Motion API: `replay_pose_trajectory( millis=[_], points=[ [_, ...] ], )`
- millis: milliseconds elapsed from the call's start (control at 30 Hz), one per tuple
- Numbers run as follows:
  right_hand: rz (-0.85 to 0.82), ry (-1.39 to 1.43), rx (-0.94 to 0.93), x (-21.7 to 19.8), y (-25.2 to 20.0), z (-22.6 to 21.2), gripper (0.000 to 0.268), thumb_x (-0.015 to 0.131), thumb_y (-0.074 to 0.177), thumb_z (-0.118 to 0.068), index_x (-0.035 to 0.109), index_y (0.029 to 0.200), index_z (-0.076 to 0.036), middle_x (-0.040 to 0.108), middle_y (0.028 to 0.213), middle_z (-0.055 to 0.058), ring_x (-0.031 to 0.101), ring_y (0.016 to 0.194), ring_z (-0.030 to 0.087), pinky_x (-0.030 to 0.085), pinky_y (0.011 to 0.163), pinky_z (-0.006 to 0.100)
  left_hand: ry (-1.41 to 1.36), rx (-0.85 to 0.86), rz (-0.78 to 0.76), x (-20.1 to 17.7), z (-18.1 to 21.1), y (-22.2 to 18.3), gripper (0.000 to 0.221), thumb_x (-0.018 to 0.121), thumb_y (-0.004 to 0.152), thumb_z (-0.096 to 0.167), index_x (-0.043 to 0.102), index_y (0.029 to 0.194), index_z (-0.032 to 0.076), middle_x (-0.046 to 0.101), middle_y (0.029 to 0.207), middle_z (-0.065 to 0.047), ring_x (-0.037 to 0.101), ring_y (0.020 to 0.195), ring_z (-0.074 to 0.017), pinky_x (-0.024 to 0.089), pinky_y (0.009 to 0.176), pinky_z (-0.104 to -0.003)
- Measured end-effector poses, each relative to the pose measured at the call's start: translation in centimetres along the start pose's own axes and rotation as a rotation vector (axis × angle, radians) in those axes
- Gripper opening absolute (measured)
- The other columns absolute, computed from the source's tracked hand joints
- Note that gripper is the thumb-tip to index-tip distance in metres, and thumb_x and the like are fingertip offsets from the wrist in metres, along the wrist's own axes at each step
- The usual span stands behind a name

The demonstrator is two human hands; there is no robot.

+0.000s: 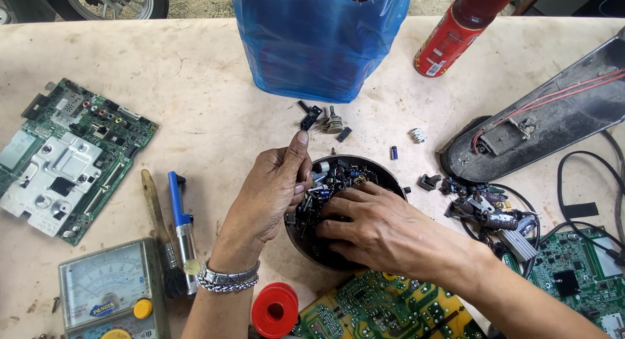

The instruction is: Sorting through a container of small electronic components on a repair bench to find or organize specific parts.

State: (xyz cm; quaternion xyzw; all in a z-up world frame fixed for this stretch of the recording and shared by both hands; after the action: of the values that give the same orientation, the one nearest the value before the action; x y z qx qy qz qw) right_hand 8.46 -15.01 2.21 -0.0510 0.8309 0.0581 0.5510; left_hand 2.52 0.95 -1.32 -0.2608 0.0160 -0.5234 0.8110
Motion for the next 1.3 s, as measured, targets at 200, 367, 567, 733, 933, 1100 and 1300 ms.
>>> replay_pose_trajectory(
  millis=[200, 367, 567, 733, 933, 1100, 1300],
  points=[
    [-0.005, 0.007, 0.019, -2.3, -1.7, 0.1, 0.018, 0.062, 0.096, -0.023, 0.071, 0.092, -0.009, 0.065, 0.106, 0.007, 0.057, 0.095, 0.028, 0.047, 0.084, 0.044, 0.008, -0.055, -0.001, 0.0, 0.2, -0.3, 0.056, 0.052, 0.098, 0.058, 0.046, 0.065, 0.013, 0.034, 0.053, 0.001, 0.024, 0.042, -0.0066, 0.016, 0.038, -0.021],
    [0.074, 0.027, 0.152, -3.1, -3.0, 1.0, 0.015, 0.065, 0.095, -0.025, 0.074, 0.095, -0.013, 0.066, 0.110, 0.004, 0.061, 0.102, 0.027, 0.048, 0.088, 0.044, 0.076, -0.093, -0.049, -0.3, 0.1, -0.5, 0.055, 0.051, 0.102, 0.054, 0.048, 0.067, 0.011, 0.036, 0.057, 0.000, 0.024, 0.044, -0.0076, 0.016, 0.041, -0.024],
    [0.161, -0.125, 0.294, -3.4, -3.0, 1.4, 0.013, 0.067, 0.092, -0.023, 0.077, 0.098, -0.017, 0.067, 0.113, 0.002, 0.064, 0.097, 0.025, 0.048, 0.085, 0.042, 0.120, -0.107, -0.129, -0.3, -0.3, -0.7, 0.054, 0.049, 0.106, 0.049, 0.049, 0.067, 0.011, 0.038, 0.057, 0.000, 0.024, 0.044, -0.0075, 0.015, 0.040, -0.023],
    [0.262, -0.222, 0.325, -2.6, -0.8, -0.2, 0.012, 0.072, 0.090, -0.026, 0.075, 0.101, -0.022, 0.067, 0.112, 0.000, 0.064, 0.096, 0.024, 0.041, 0.083, 0.042, 0.117, -0.099, -0.162, -0.5, -0.1, -0.8, 0.053, 0.049, 0.107, 0.048, 0.050, 0.068, 0.012, 0.038, 0.058, 0.001, 0.023, 0.043, -0.0061, 0.014, 0.040, -0.022],
    [0.201, -0.285, 0.487, 1.6, 0.7, 0.0, 0.017, 0.076, 0.084, -0.042, 0.078, 0.087, -0.026, 0.066, 0.092, -0.001, 0.056, 0.088, 0.026, 0.038, 0.079, 0.045, 0.110, -0.078, -0.157, -0.5, 0.2, -1.0, 0.052, 0.050, 0.106, 0.048, 0.053, 0.069, 0.011, 0.042, 0.056, 0.000, 0.027, 0.042, -0.0063, 0.015, 0.038, -0.021],
    [0.095, -0.172, 0.665, 0.9, 1.8, -0.6, 0.015, 0.084, 0.068, -0.031, 0.078, 0.080, -0.024, 0.070, 0.088, 0.000, 0.062, 0.089, 0.023, 0.042, 0.081, 0.041, -0.002, 0.022, -0.065, -0.3, 0.3, -1.3, 0.057, 0.055, 0.104, 0.054, 0.054, 0.068, 0.010, 0.034, 0.053, 0.001, 0.024, 0.040, -0.0024, 0.022, 0.033, -0.015],
    [0.612, -0.125, 0.500, -6.4, 2.0, -2.6, 0.010, 0.080, 0.082, -0.024, 0.073, 0.086, -0.019, 0.068, 0.092, 0.002, 0.068, 0.089, 0.027, 0.049, 0.080, 0.041, -0.091, 0.029, 0.015, -0.6, 1.1, -1.5, 0.059, 0.044, 0.106, 0.053, 0.060, 0.076, 0.005, 0.040, 0.057, -0.006, 0.030, 0.040, -0.0054, 0.021, 0.035, -0.016]
  ],
)
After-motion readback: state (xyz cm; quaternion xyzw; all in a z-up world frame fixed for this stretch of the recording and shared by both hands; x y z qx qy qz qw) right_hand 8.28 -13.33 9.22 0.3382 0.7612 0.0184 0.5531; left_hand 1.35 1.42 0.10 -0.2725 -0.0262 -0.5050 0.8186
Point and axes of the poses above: each hand's wrist, its own y-axis towards the middle knuckle, its own x-axis out of the palm, z = x × y, the point moved 3 cm from there along y, towards the middle knuckle
